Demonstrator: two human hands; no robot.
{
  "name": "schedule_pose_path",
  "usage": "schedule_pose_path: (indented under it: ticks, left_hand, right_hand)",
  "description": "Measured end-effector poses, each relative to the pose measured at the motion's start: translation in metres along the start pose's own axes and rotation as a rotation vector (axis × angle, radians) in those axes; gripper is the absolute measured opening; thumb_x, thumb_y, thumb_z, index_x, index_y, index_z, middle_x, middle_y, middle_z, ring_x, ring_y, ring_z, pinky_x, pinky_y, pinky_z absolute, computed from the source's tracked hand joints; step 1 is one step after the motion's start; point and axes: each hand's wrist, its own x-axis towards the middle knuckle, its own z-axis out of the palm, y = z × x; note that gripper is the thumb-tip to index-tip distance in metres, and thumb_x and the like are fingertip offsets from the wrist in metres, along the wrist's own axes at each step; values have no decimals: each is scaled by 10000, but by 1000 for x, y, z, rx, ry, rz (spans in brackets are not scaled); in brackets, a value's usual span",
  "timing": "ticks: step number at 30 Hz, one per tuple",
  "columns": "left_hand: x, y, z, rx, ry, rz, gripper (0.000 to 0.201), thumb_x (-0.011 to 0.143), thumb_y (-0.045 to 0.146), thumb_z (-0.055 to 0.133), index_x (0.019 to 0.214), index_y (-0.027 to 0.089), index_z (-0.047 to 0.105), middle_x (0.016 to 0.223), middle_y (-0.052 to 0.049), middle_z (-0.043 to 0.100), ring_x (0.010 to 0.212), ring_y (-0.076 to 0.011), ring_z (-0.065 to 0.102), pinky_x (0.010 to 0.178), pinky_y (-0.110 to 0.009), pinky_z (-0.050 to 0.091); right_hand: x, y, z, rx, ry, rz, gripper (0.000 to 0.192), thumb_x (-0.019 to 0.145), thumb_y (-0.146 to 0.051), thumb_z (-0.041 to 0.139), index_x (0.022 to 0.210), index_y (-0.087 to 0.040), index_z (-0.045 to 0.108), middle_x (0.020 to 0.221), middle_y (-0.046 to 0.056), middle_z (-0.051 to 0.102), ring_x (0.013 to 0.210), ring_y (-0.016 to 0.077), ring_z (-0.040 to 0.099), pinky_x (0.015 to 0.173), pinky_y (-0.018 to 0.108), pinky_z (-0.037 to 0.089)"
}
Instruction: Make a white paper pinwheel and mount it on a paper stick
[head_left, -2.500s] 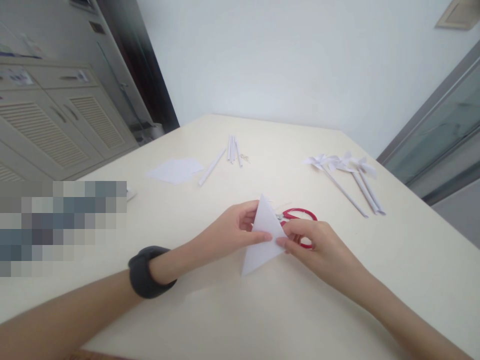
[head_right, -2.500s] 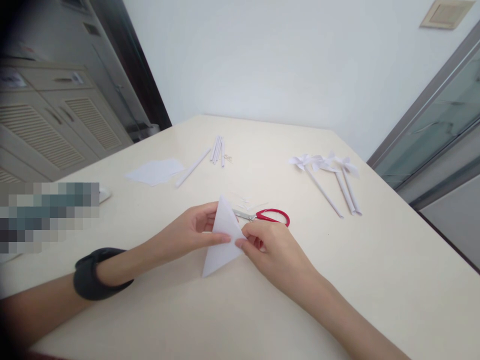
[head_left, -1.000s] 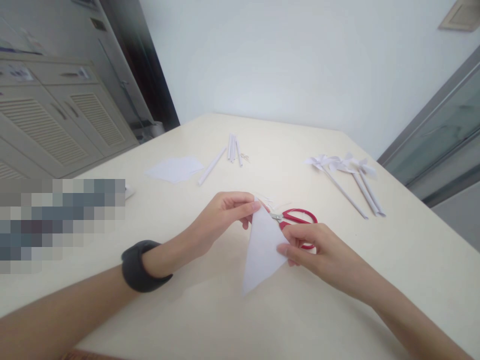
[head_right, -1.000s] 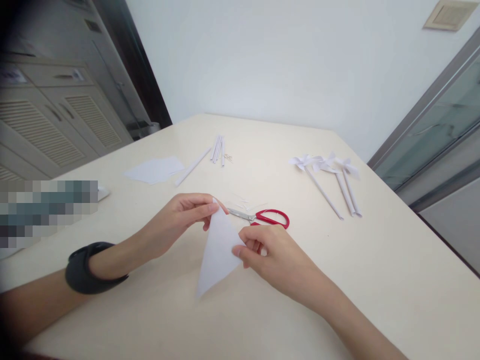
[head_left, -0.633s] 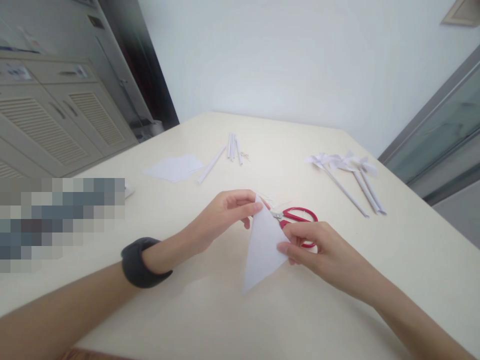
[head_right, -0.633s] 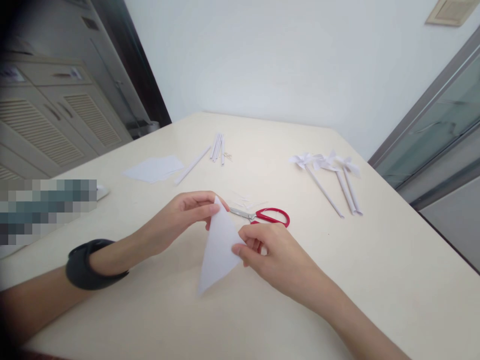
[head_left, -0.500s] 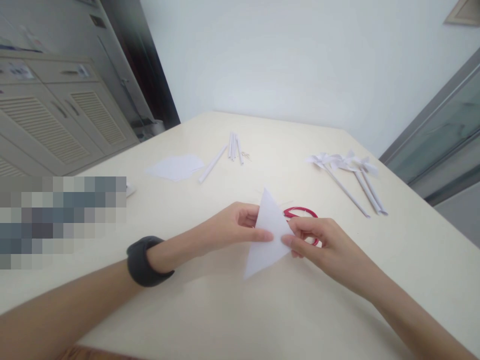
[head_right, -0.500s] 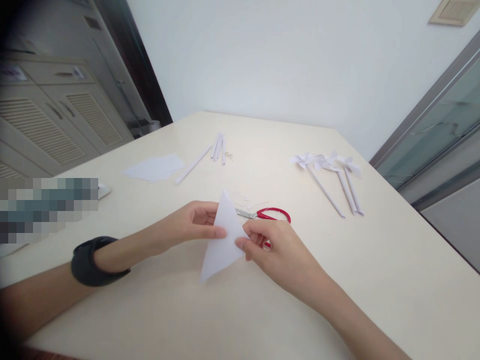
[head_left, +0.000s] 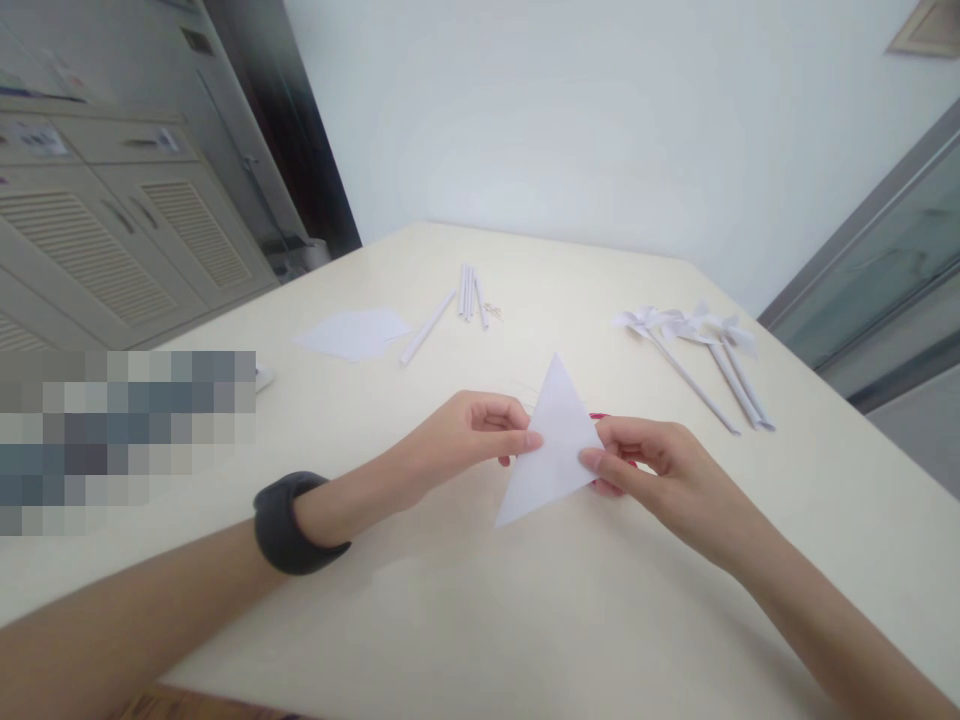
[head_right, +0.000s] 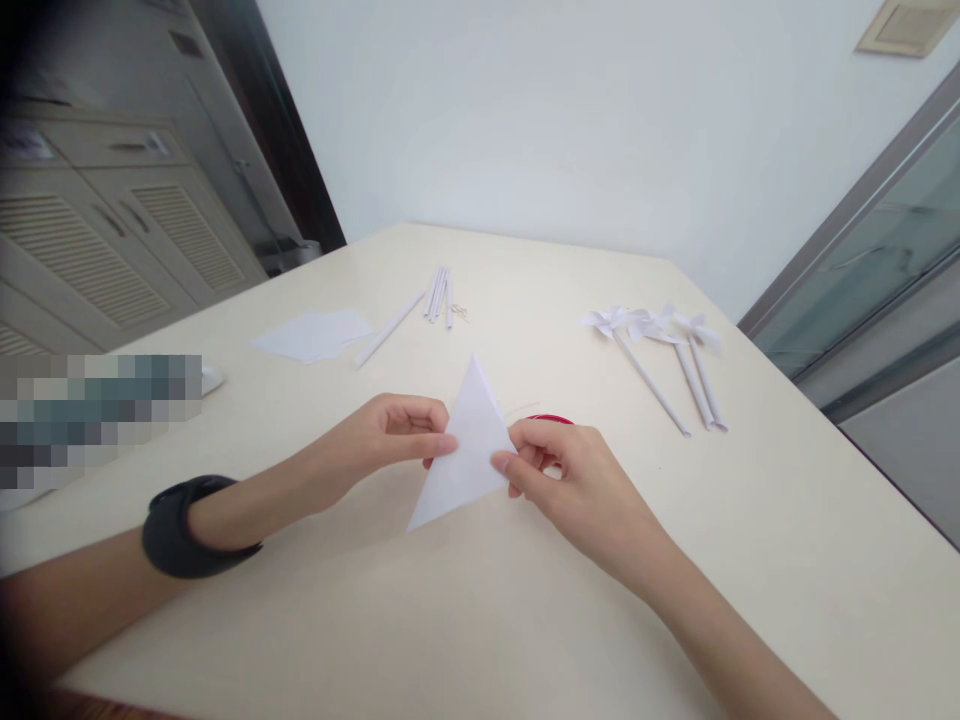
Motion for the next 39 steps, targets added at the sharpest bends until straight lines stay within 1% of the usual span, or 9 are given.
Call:
schedule_pose_path:
  ticks: [4,10,16,21,23,28,30,36,39]
  left_hand:
    - [2,3,-1,17,41,20,163,732,286,684,638,172,616,613,59,569,615,-76,503,617,-192,384]
    - [2,1,0,63,76,41,163,733,303,682,651,173,625,592,58,561,591,-74,497,586,-191,380]
    - [3,-2,0,52,71,54,116,745,285,659,724,180,616,699,36,603,657,-97,522,618,-221,393]
    - [2,2,2,20,44,50,100,737,255,666,775,179,614,754,26,607,681,-104,534,639,-233,407]
    - [1,3,2,-2,48,43,97,728,233,671,786,180,613,770,19,621,693,-112,544,638,-236,409]
    - [1,5,2,13,82,-21,88,712,213,689,715,176,609,643,50,586,624,-92,523,613,-222,382]
    - [1,5,2,22,89,-28,91,708,217,694,722,176,615,646,49,586,628,-95,526,610,-222,382]
    - [0,5,1,-7,20,1,164,735,235,673,881,175,629,817,-4,642,776,-143,592,713,-260,444]
    - [0,5,1,-16,6,2,144,745,214,661,880,168,638,837,-15,665,760,-135,595,724,-255,458]
  right_hand:
    - [0,1,-2,27,-1,31,260,900,-327,466,679,-198,512,695,-28,521,668,122,481,603,252,372]
    - [-1,0,-1,33,19,30,277,893,-339,477,656,-197,498,657,-31,508,662,126,485,609,255,384]
    - [0,1,2,-5,-5,8,268,897,-297,467,651,-191,480,768,-11,583,654,119,484,603,255,372]
    - [-1,-5,3,-34,-24,-23,278,896,-262,469,628,-187,469,647,-31,518,618,111,491,574,240,342]
    - [-1,-8,4,-42,-31,-26,284,892,-254,478,616,-185,475,616,-38,521,597,106,489,561,234,330]
    - [-1,-11,4,-47,-33,-27,264,880,-235,496,621,-181,506,605,-43,549,600,100,514,552,224,325]
    - [-1,-10,4,-53,-28,-21,269,880,-233,495,616,-179,505,602,-44,550,599,98,512,552,224,324]
    - [-2,-9,4,-65,-37,-2,270,882,-254,490,622,-180,501,605,-45,552,589,99,500,540,224,319]
    - [-2,-9,5,-64,-48,2,266,880,-254,485,624,-182,502,608,-39,559,592,107,502,537,229,319]
